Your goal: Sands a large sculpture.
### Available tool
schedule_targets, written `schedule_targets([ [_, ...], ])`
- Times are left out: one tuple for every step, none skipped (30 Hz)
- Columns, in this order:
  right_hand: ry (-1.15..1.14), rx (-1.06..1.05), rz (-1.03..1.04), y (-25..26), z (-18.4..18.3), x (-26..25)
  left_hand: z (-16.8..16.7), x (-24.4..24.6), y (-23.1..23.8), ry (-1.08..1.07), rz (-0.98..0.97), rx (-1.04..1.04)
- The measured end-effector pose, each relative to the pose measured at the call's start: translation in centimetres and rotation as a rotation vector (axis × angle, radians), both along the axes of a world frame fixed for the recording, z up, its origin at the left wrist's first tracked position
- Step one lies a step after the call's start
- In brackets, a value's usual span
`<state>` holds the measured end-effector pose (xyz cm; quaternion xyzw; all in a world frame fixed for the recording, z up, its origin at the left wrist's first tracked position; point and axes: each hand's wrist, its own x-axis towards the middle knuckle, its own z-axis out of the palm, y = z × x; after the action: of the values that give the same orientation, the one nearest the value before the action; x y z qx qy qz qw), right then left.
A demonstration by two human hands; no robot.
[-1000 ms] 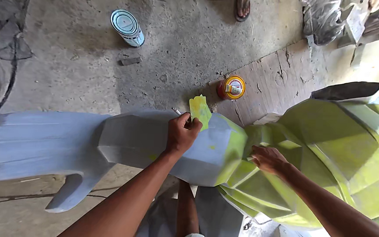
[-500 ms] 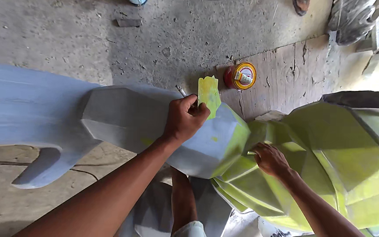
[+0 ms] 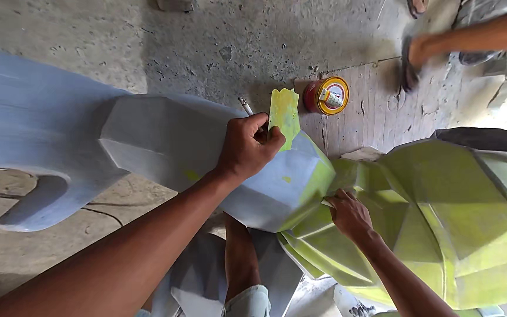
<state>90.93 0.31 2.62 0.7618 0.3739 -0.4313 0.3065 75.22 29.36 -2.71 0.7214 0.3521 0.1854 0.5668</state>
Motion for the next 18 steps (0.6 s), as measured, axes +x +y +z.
schedule_targets([
  [0.009, 0.033, -0.012, -0.1, 0.0, 0.3, 0.0, 0.0, 0.0, -0.003, 0.002, -0.005],
  [0.004, 0.092, -0.024, -0.3, 0.0, 0.6, 0.0, 0.0, 0.0, -0.005, 0.006, -0.008],
  [-0.018, 0.165, -0.033, -0.6, -0.1, 0.9, 0.0, 0.1, 0.0, -0.005, 0.01, -0.007],
  [-0.045, 0.23, -0.045, -1.1, -0.2, 1.0, 0.0, 0.1, 0.0, -0.004, 0.014, -0.01],
  [-0.069, 0.264, -0.055, -1.4, -0.4, 1.0, 0.1, 0.0, -0.1, -0.001, 0.016, -0.015],
  [-0.087, 0.27, -0.053, -1.8, -0.6, 0.7, 0.1, 0.0, -0.1, 0.003, 0.017, -0.019],
  [-0.098, 0.258, -0.044, -1.9, -0.9, 0.3, 0.1, 0.0, -0.1, 0.005, 0.016, -0.026],
  [-0.103, 0.236, -0.029, -1.9, -1.0, 0.0, 0.1, 0.0, -0.1, 0.008, 0.011, -0.037],
  [-0.099, 0.214, -0.012, -1.8, -1.0, -0.3, 0.2, 0.0, 0.0, 0.012, 0.006, -0.043],
  [-0.089, 0.194, 0.011, -1.7, -0.9, -0.5, 0.1, -0.1, 0.0, 0.018, 0.002, -0.047],
  [-0.08, 0.171, 0.033, -1.5, -0.8, -0.7, 0.2, -0.1, 0.0, 0.022, -0.003, -0.051],
  [-0.072, 0.145, 0.047, -1.2, -0.6, -0.8, 0.2, -0.1, -0.1, 0.02, -0.004, -0.054],
  [-0.061, 0.12, 0.056, -0.9, -0.4, -0.8, 0.1, -0.1, -0.1, 0.015, -0.002, -0.055],
  [-0.046, 0.105, 0.063, -0.8, -0.2, -0.8, 0.1, -0.1, -0.1, 0.008, -0.002, -0.058],
  [-0.025, 0.096, 0.066, -0.7, 0.0, -0.7, 0.1, -0.1, 0.0, -0.008, 0.0, -0.061],
  [0.001, 0.092, 0.065, -0.7, 0.2, -0.6, 0.1, -0.1, 0.1, -0.024, 0.0, -0.066],
  [0.026, 0.087, 0.062, -0.7, 0.5, -0.6, 0.0, -0.1, 0.1, -0.035, 0.0, -0.069],
  [0.045, 0.079, 0.054, -0.7, 0.8, -0.4, 0.0, -0.1, 0.1, -0.041, 0.002, -0.073],
])
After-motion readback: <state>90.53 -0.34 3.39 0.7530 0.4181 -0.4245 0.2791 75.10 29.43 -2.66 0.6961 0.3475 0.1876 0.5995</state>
